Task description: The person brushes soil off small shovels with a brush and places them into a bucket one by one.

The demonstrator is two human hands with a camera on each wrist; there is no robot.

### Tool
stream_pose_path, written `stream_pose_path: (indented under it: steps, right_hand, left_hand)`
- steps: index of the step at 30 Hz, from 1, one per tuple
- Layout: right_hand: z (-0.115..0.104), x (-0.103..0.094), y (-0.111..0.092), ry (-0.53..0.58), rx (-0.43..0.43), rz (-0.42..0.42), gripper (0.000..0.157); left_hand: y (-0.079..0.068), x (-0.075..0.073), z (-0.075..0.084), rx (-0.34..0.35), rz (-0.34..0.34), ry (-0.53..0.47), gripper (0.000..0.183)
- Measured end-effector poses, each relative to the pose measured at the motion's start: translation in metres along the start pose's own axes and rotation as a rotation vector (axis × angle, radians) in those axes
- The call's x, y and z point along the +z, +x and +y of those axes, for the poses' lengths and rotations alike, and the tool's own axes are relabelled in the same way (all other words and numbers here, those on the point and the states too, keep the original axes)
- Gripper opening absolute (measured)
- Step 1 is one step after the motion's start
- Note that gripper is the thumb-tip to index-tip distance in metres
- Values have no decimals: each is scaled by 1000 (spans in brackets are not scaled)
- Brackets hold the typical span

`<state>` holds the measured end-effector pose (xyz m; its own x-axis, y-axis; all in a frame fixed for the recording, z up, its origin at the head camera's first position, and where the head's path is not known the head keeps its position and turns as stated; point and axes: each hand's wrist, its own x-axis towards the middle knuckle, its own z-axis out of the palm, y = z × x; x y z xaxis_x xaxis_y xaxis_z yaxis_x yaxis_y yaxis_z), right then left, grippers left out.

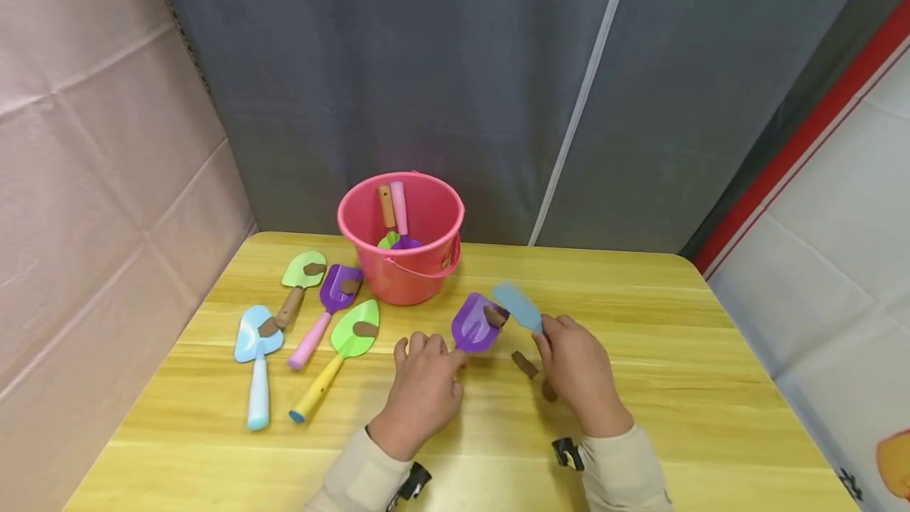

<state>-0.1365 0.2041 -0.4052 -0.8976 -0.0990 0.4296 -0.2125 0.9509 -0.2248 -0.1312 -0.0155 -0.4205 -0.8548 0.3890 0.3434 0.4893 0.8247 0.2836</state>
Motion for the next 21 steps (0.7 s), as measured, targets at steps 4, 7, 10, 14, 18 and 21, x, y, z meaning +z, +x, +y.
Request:
stream_pose_path:
  steps: [4, 7, 10, 14, 18, 21]
  right_hand:
    - [0, -2, 0, 11, -39, -20, 24]
    - [-3, -3, -1, 41, -139, -92, 29]
    - [-6, -4, -2, 43, -200, -174, 29]
    - [-8, -5, -1, -30, -102, -172, 27]
    - [-3, -5, 0, -82, -13, -96, 21]
    - [0, -4, -1, -36, -47, -88, 20]
  left_hand:
    - [0, 0, -1, -9, -3, 5, 21]
    - [-1, 0, -1, -7, -7, 5, 20]
    - [-2, 0, -1, -3, -9, 5, 20]
    - [-4, 0, 0, 12, -16, 9, 19]
    - [-7, 0, -1, 19, -28, 6, 19]
    - [-7, 2, -4, 15, -27, 10, 19]
